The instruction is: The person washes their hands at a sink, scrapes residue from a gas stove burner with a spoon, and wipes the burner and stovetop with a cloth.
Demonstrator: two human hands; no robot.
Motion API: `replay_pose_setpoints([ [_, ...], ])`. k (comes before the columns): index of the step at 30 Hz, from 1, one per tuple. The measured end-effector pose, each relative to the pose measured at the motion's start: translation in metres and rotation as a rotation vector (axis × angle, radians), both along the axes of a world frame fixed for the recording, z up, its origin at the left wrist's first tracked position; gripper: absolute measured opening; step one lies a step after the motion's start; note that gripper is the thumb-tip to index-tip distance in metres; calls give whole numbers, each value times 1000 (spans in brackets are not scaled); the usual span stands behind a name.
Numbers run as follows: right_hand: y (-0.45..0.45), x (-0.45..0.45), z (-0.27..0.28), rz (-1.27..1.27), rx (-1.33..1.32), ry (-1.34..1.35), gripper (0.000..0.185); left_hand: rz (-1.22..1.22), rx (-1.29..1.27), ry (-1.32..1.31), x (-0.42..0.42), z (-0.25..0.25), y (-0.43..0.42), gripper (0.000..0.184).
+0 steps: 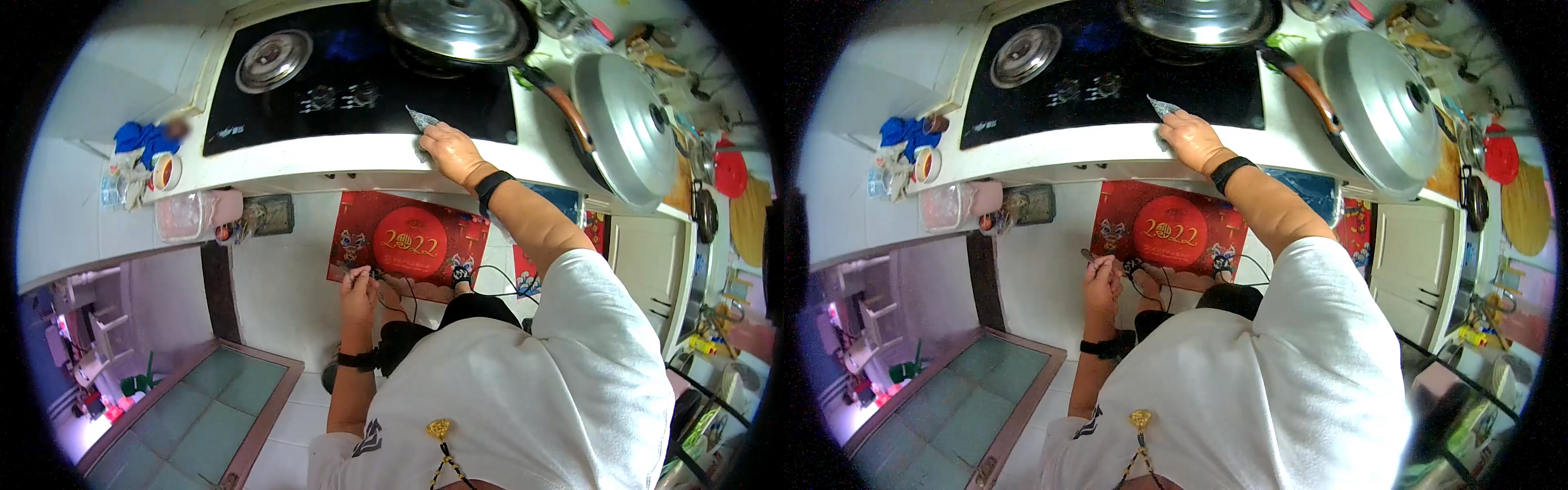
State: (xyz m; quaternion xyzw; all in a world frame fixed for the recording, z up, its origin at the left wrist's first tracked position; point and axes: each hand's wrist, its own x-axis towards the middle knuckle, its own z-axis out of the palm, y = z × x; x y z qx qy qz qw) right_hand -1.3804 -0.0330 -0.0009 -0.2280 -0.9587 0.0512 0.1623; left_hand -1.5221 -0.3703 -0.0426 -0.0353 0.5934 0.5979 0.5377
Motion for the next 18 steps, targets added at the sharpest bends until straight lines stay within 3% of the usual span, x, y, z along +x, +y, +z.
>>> replay_pose_setpoints([
  [18, -7, 264, -20, -450, -99, 150, 11, -251, 96, 102, 159, 1, 54, 11],
])
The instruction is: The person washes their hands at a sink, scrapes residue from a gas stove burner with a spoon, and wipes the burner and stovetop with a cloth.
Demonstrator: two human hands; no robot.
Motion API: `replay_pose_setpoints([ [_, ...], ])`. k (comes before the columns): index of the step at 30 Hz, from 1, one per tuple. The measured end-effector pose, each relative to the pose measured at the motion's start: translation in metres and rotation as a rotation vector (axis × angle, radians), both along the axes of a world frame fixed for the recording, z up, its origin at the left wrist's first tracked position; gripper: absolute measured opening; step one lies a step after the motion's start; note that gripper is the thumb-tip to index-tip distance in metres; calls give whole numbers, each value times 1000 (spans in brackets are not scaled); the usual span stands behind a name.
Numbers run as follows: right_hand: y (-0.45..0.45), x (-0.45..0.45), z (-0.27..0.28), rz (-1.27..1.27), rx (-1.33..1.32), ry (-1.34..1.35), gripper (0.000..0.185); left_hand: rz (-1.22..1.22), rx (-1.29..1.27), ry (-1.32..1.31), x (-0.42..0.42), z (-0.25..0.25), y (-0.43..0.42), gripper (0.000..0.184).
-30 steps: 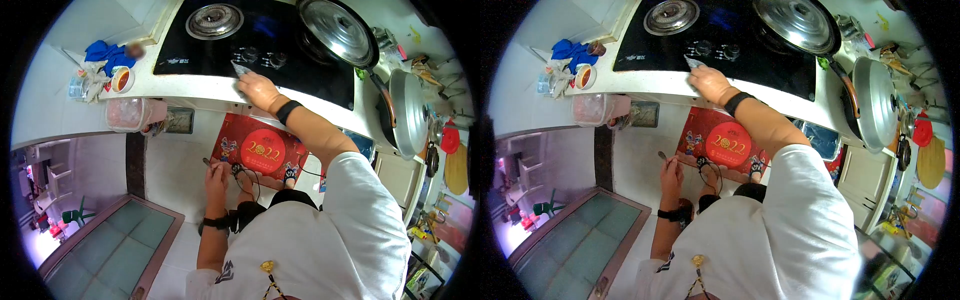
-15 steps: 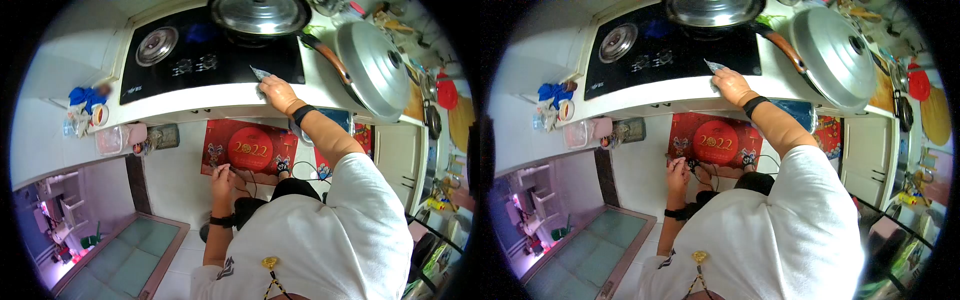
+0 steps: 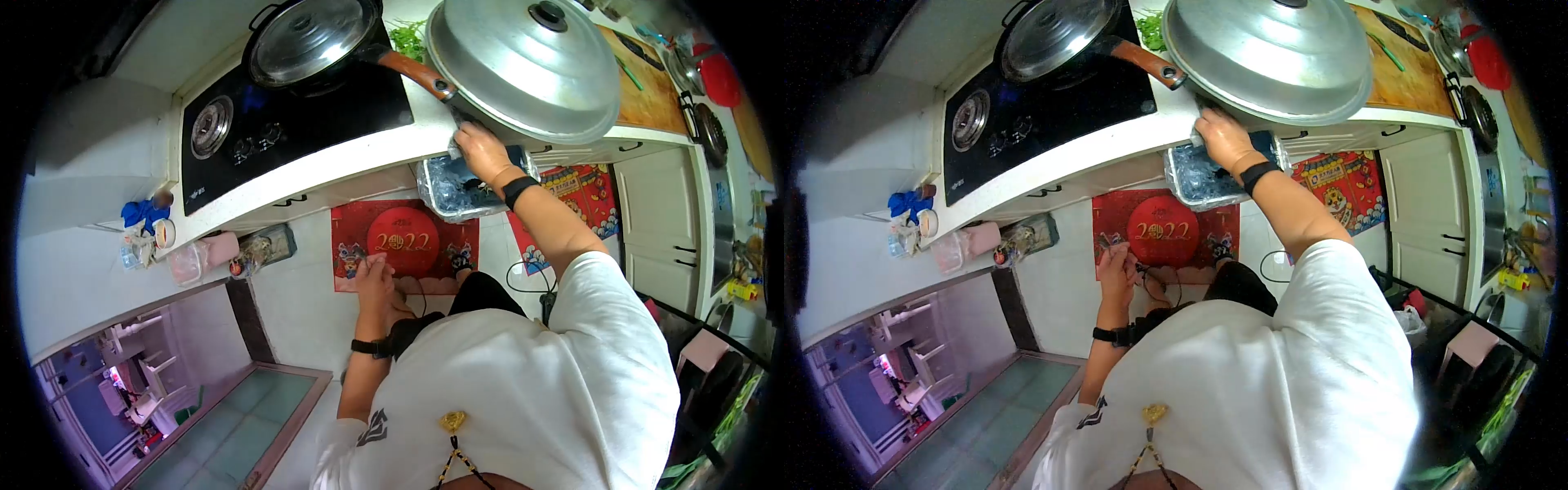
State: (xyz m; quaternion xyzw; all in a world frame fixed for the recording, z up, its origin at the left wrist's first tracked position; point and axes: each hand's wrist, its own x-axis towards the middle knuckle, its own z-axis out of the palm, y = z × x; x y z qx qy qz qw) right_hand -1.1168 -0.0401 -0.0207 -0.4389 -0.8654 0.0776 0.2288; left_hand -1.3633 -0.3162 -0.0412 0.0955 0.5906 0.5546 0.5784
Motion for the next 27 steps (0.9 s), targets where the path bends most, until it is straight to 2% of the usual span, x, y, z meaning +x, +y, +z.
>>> replay_pose_setpoints([
  [4, -35, 40, -5, 43, 46, 20, 8, -25, -58, -35, 28, 31, 16, 10],
  [10, -70, 57, -5, -14, 100, 200, 14, -148, -45, 60, 41, 43, 34, 8],
  [12, -69, 66, -16, -31, -58, 77, 12, -164, 40, 26, 46, 43, 37, 9],
  [15, -63, 52, 3, -72, 48, 186, 7, -125, 46, 106, 47, 47, 49, 10],
  [18, -63, 53, -7, -129, -93, 97, 9, -197, 16, 6, 42, 56, 39, 15],
  [20, -60, 39, 7, -179, -33, 216, 8, -220, 6, 72, 32, 56, 41, 16],
  [27, -62, -64, 47, -180, -153, 303, 12, -124, 27, -48, -39, 53, 24, 21],
])
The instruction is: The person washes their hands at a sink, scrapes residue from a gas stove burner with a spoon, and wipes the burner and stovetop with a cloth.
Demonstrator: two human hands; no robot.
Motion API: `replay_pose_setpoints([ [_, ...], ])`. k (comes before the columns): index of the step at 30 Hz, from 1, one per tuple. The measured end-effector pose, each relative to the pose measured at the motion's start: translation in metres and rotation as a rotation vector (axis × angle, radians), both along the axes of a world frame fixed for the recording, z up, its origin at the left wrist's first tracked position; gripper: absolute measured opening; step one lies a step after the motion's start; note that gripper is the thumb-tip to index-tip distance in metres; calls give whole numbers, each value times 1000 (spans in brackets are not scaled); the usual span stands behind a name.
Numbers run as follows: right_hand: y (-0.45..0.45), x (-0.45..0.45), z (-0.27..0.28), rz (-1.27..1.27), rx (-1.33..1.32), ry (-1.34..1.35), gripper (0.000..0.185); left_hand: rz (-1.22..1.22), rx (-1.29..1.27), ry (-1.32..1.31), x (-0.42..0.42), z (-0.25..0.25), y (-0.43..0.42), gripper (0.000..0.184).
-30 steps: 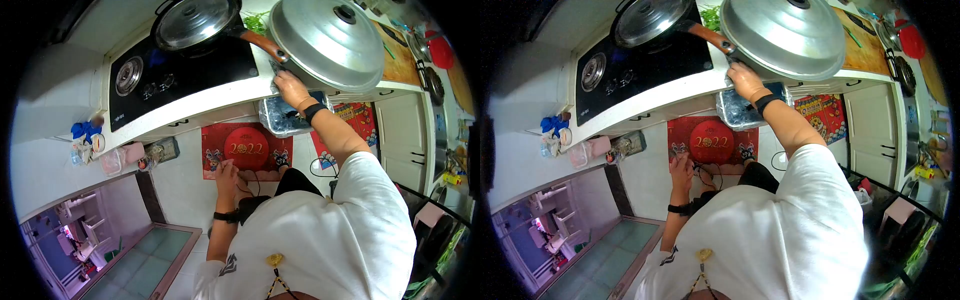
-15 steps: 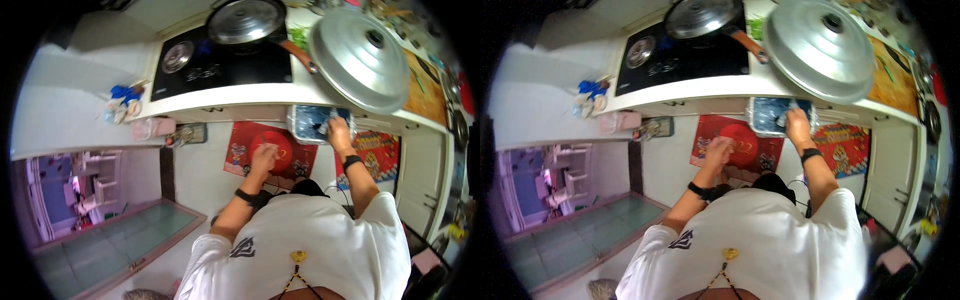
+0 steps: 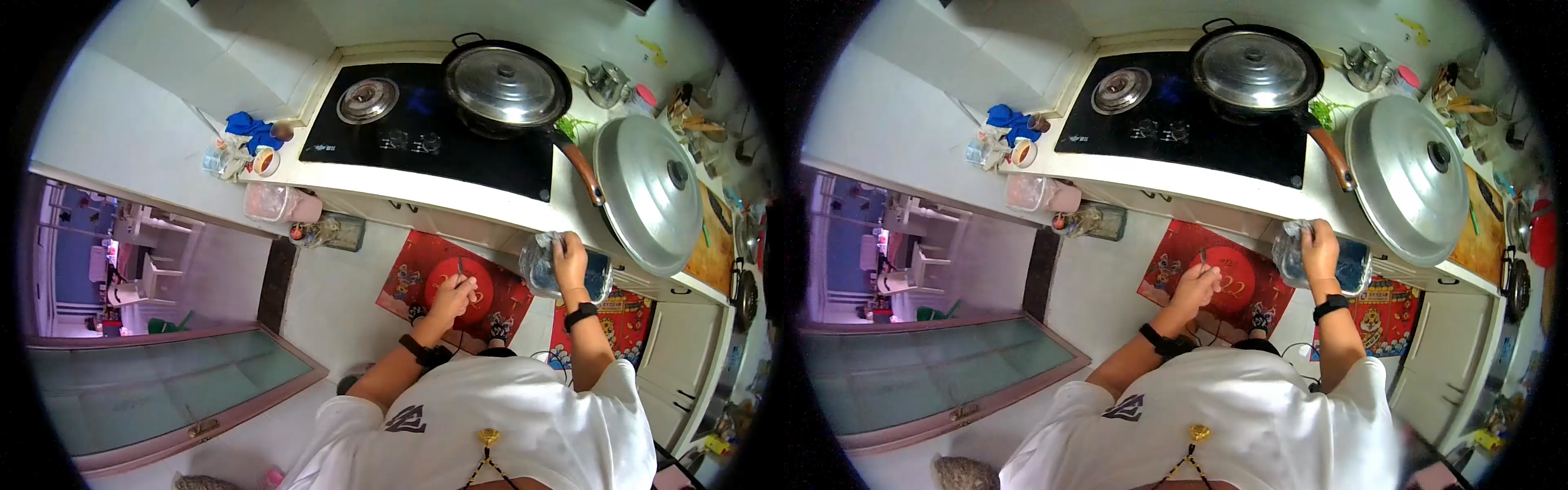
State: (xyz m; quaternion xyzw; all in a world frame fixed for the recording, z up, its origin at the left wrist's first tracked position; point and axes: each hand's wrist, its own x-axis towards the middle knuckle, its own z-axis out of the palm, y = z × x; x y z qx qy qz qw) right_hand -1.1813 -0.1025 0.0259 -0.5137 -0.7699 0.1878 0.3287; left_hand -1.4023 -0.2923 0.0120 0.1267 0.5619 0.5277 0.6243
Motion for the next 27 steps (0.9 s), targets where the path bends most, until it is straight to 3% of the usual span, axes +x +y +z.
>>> replay_pose_setpoints([
  [14, 24, -295, 54, 58, 58, 276, 9, 115, -9, 42, -247, 27, -39, 15],
  [21, 59, -379, 74, 76, 92, 273, 10, 177, 11, 38, -302, 42, -22, 14],
  [27, 126, -450, 56, 89, 315, 132, 11, 180, 35, 129, -349, 33, 32, 13],
])
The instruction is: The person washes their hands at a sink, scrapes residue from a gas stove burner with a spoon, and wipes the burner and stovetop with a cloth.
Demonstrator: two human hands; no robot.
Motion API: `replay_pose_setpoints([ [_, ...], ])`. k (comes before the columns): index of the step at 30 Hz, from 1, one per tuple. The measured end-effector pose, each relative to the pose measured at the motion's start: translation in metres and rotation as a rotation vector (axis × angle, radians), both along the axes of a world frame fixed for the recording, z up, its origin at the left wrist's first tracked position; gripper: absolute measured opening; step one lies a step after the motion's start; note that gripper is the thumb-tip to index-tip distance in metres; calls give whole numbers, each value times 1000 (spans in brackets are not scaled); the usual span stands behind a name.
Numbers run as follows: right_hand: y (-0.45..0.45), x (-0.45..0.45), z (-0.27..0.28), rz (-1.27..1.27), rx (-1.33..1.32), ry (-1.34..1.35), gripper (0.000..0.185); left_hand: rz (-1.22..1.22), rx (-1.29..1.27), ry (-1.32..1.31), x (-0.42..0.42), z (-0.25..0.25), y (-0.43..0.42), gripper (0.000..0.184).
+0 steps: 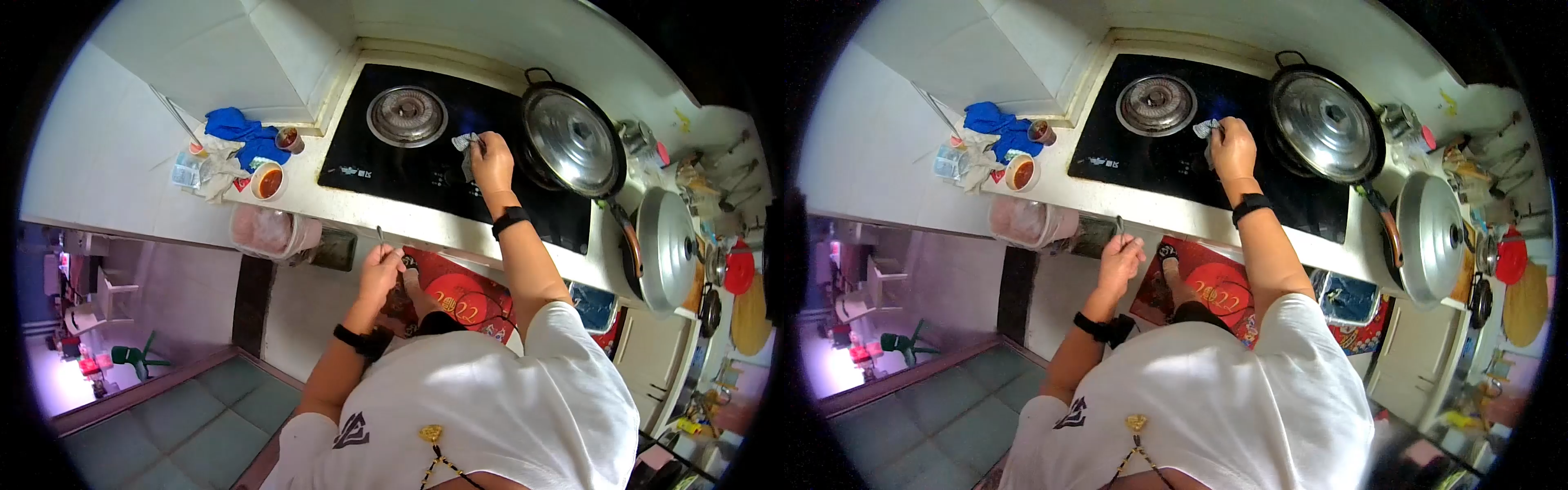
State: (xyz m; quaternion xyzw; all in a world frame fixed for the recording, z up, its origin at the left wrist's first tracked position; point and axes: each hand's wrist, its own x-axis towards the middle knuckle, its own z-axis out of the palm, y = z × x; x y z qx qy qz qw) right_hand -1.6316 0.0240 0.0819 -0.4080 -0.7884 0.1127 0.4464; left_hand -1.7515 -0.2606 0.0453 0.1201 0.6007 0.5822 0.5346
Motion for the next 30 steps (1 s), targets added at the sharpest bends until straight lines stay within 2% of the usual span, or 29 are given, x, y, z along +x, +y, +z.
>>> replay_pose_setpoints([
  [6, 50, -39, -54, -71, -182, -149, 13, 7, -7, 96, -65, -15, 62, 9],
  [9, 65, -53, -57, -74, -476, -108, 14, 24, -38, 239, -93, -19, 87, 8],
  [13, 61, -71, -51, 102, -392, -207, 15, 137, -3, 179, -122, -32, 108, 9],
  [17, 58, -81, -58, 129, -371, -298, 15, 125, 32, 178, -142, -53, 122, 11],
  [22, 19, -91, -66, 388, -308, -455, 17, 114, 19, 146, -153, -62, 130, 12],
  [25, -17, -110, -69, 451, -422, -440, 18, 32, -19, 129, -160, -55, 138, 16],
  [28, -40, -131, -76, 551, -469, -292, 26, -32, -35, 140, -161, -48, 145, 23],
  [30, -48, -141, -57, 532, -518, -279, 29, -51, -8, 158, -162, -44, 150, 27],
])
